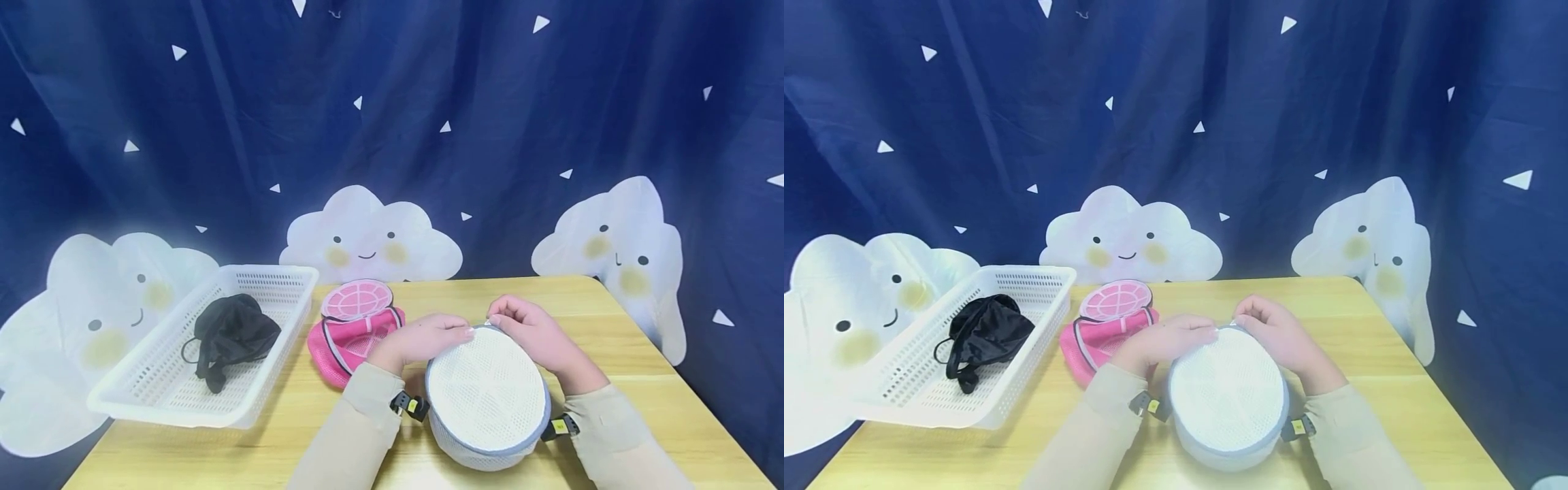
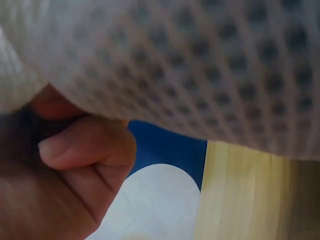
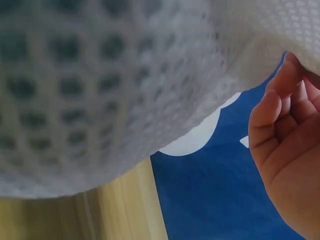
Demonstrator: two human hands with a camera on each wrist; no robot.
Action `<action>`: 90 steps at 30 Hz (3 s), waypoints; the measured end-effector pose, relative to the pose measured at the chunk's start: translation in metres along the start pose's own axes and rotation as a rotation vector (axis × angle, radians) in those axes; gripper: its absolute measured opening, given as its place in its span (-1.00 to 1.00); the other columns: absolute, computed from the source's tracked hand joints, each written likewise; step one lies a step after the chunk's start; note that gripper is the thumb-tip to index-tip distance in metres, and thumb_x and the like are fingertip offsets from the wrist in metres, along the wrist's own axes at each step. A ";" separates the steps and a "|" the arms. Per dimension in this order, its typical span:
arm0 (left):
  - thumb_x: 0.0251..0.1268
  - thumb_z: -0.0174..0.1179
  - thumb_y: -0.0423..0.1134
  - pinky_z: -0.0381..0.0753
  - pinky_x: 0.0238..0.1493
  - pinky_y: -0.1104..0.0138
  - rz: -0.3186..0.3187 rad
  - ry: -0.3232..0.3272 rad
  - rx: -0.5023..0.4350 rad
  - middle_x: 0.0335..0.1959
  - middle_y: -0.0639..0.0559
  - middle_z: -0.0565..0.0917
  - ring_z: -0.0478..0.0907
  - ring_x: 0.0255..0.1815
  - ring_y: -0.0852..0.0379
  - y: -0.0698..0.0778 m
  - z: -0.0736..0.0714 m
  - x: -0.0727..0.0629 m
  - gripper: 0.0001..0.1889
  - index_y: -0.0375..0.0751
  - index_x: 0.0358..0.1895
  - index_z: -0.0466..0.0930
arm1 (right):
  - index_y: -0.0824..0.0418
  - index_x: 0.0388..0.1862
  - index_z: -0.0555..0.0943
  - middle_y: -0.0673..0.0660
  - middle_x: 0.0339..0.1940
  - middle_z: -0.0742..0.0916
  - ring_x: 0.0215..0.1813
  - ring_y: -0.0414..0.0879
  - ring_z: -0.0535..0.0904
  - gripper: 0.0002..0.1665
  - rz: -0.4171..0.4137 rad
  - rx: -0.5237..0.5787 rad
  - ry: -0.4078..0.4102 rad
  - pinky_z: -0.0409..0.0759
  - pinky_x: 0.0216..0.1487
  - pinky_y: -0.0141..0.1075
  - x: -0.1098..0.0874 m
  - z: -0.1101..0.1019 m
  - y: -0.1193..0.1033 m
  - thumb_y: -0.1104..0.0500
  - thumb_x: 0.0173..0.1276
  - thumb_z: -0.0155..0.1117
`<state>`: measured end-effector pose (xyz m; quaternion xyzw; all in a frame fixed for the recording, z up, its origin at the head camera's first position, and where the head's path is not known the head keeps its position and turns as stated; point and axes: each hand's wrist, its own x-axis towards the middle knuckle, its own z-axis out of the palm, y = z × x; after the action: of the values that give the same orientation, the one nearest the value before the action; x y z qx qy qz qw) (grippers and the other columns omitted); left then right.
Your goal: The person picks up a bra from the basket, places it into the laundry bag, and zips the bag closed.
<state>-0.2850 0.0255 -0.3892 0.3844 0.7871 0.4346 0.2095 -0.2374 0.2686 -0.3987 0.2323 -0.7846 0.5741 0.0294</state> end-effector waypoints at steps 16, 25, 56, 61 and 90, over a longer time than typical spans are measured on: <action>0.46 0.11 0.18 0.48 0.13 0.06 -0.221 0.428 -0.220 -0.17 0.09 0.67 0.57 -0.04 0.07 -0.009 -0.016 -0.006 -0.70 0.13 -0.05 0.71 | 0.35 -0.19 0.49 0.21 -0.43 0.57 -0.38 0.00 0.52 -0.84 -0.047 -0.087 0.142 0.56 -0.32 -0.24 0.000 -0.007 -0.009 0.27 0.60 0.05; 0.55 0.02 0.13 0.32 0.40 -0.03 -0.195 0.633 -0.406 0.23 -0.01 0.61 0.43 0.37 -0.04 -0.011 -0.014 0.001 -0.50 -0.09 0.30 0.58 | 0.45 0.13 0.39 0.30 -0.16 0.56 -0.32 0.03 0.53 -0.71 0.110 -0.013 0.139 0.56 -0.29 -0.24 0.002 -0.009 -0.006 0.25 0.59 0.03; 0.40 0.26 -0.29 0.58 -0.31 0.24 -0.158 0.467 -0.256 -0.27 0.01 0.55 0.52 -0.37 0.06 -0.009 0.021 0.017 -0.43 -0.06 0.44 0.37 | 0.47 0.37 0.31 0.26 0.03 0.44 0.01 -0.08 0.35 -0.55 0.296 -0.081 0.339 0.44 -0.13 -0.42 -0.006 -0.041 0.034 0.30 0.59 -0.05; 0.42 0.26 -0.27 0.52 -0.31 0.33 -0.227 0.433 -0.181 -0.31 0.02 0.58 0.56 -0.36 0.15 -0.021 0.031 0.022 -0.44 -0.18 0.42 0.33 | 0.44 0.35 0.35 0.33 0.10 0.47 0.12 0.02 0.34 -0.56 0.339 -0.148 0.315 0.38 0.00 -0.42 -0.007 -0.038 0.050 0.30 0.59 -0.04; 0.43 0.13 0.16 0.45 0.29 0.06 -0.317 0.238 0.627 0.24 -0.01 0.60 0.51 0.27 0.06 0.041 -0.057 -0.085 -0.37 -0.07 0.44 0.39 | 0.19 0.17 0.56 0.15 -0.04 0.69 -0.07 -0.03 0.59 -0.71 0.055 -0.369 0.131 0.53 0.01 -0.11 0.038 0.061 -0.044 0.17 0.54 0.14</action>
<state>-0.2531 -0.0574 -0.3247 0.2499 0.9506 0.1762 0.0530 -0.2406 0.1901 -0.3680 0.1634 -0.8790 0.4352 0.1067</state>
